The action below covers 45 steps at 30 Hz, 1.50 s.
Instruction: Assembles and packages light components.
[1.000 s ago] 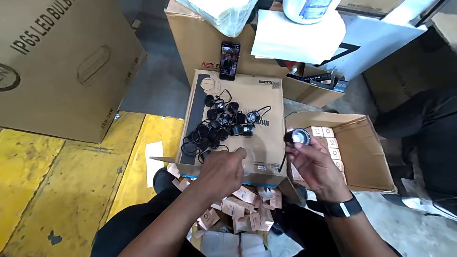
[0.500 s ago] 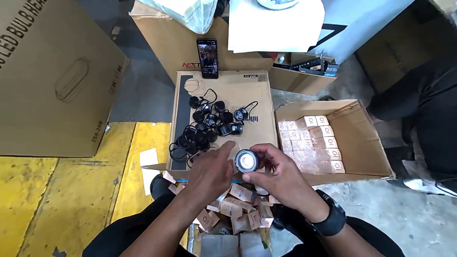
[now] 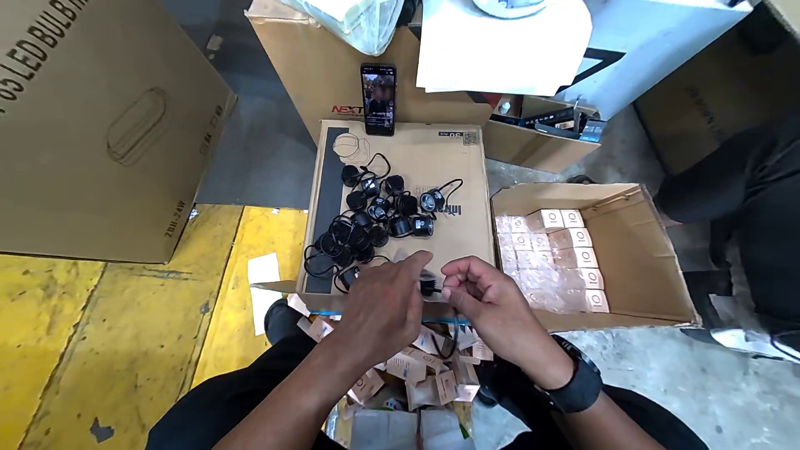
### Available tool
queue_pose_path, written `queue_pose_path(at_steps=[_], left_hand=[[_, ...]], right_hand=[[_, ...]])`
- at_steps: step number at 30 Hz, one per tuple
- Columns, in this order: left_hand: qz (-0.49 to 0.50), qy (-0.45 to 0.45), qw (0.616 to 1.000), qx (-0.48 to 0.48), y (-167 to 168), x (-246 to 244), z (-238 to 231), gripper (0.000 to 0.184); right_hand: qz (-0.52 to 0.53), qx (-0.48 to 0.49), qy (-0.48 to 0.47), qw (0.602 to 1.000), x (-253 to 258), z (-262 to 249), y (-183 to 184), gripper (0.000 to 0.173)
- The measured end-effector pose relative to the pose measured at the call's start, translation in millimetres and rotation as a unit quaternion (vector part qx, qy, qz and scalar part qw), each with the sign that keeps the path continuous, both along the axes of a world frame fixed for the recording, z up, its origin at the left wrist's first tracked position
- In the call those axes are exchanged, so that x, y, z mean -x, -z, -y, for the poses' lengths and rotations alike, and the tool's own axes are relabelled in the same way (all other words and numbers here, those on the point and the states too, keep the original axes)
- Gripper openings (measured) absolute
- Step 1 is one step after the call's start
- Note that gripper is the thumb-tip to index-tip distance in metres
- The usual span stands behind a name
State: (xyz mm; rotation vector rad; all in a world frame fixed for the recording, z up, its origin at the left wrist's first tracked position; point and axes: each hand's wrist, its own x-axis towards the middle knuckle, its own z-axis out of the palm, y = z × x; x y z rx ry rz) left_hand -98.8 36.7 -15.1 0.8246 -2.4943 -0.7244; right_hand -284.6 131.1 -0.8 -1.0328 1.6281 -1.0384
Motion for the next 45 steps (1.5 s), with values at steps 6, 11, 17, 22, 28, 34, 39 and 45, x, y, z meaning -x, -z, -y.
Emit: queue_pose_path(at_steps=[6, 11, 17, 22, 28, 34, 39, 45], left_hand=[[0.029, 0.005, 0.991, -0.128, 1.1, 5.1, -4.3, 0.044], [-0.106, -0.025, 0.953, -0.281, 1.5, 6.8, -2.6, 0.043], [-0.23, -0.066, 0.92, -0.31, -4.9, 5.7, 3.0, 0.036], [-0.239, -0.094, 0.919, -0.3, -7.3, 2.0, 6.2, 0.033], [-0.131, -0.077, 0.94, -0.307, -6.4, 3.7, 1.5, 0.032], [-0.161, -0.034, 0.929, -0.332, -7.3, 3.0, 0.5, 0.03], [-0.141, -0.027, 0.929, -0.342, -5.7, 2.7, 0.1, 0.03], [-0.17, -0.025, 0.921, -0.351, -6.7, 3.2, 0.5, 0.029]], right_hand=[[0.035, 0.001, 0.018, 0.999, -2.0, 2.0, 8.2, 0.02], [0.003, -0.032, 0.037, 0.999, -6.2, 3.2, 14.9, 0.051], [-0.051, -0.136, -0.036, 0.989, -4.0, 2.3, 14.6, 0.042], [-0.151, -0.064, -0.034, 0.986, -6.2, -1.2, 12.8, 0.025], [-0.156, 0.077, -0.022, 0.984, -13.1, -5.2, 16.3, 0.027], [-0.127, 0.053, -0.041, 0.99, -13.6, -2.8, 16.1, 0.025], [-0.041, -0.023, -0.067, 0.997, -7.8, -0.4, 11.7, 0.021], [-0.093, -0.085, -0.173, 0.977, -1.5, -2.6, 8.0, 0.03]])
